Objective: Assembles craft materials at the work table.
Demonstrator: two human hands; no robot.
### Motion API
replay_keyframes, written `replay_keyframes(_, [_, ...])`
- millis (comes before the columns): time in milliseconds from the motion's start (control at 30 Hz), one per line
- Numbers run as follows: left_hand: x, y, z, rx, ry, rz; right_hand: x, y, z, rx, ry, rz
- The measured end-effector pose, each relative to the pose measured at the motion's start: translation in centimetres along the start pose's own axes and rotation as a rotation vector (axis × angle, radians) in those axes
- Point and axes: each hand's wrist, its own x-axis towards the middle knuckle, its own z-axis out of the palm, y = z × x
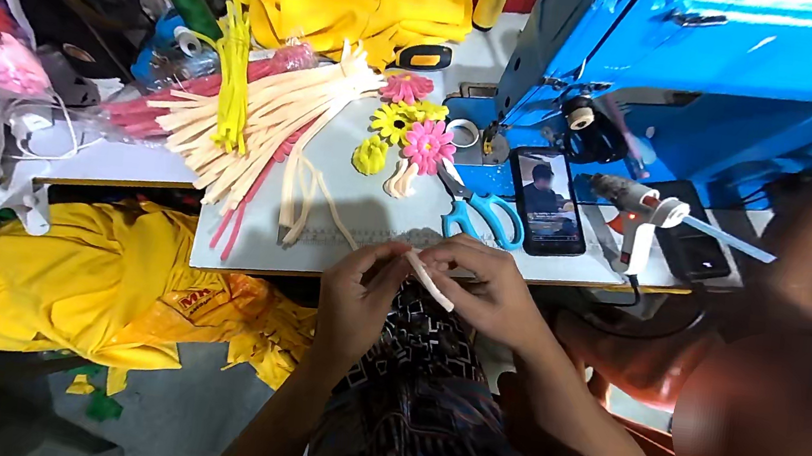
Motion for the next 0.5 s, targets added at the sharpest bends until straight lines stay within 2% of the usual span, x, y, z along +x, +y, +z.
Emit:
replay_keyframes(100, [0.5, 0.5, -1.1, -0.167, -0.127, -0.159, 0.2, 0.1, -1.1, 0.218, -0.1, 0.014])
replay_keyframes(267, [1.0, 1.1, -0.9, -0.388, -0.14, -0.396, 0.6, 0.2, -0.7, 0.024, -0.034, -0.059])
replay_keyframes(400, [0.7, 0.6, -0.2, -0.385, -0.059, -0.372, 0.3, 0.0, 0.5, -0.036, 0.055, 0.017])
replay_keyframes(500, [0.5, -0.1, 0.2, -0.305, 0.014, -0.305, 0.0, -0.6, 1.4, 0.018, 0.056, 0.167])
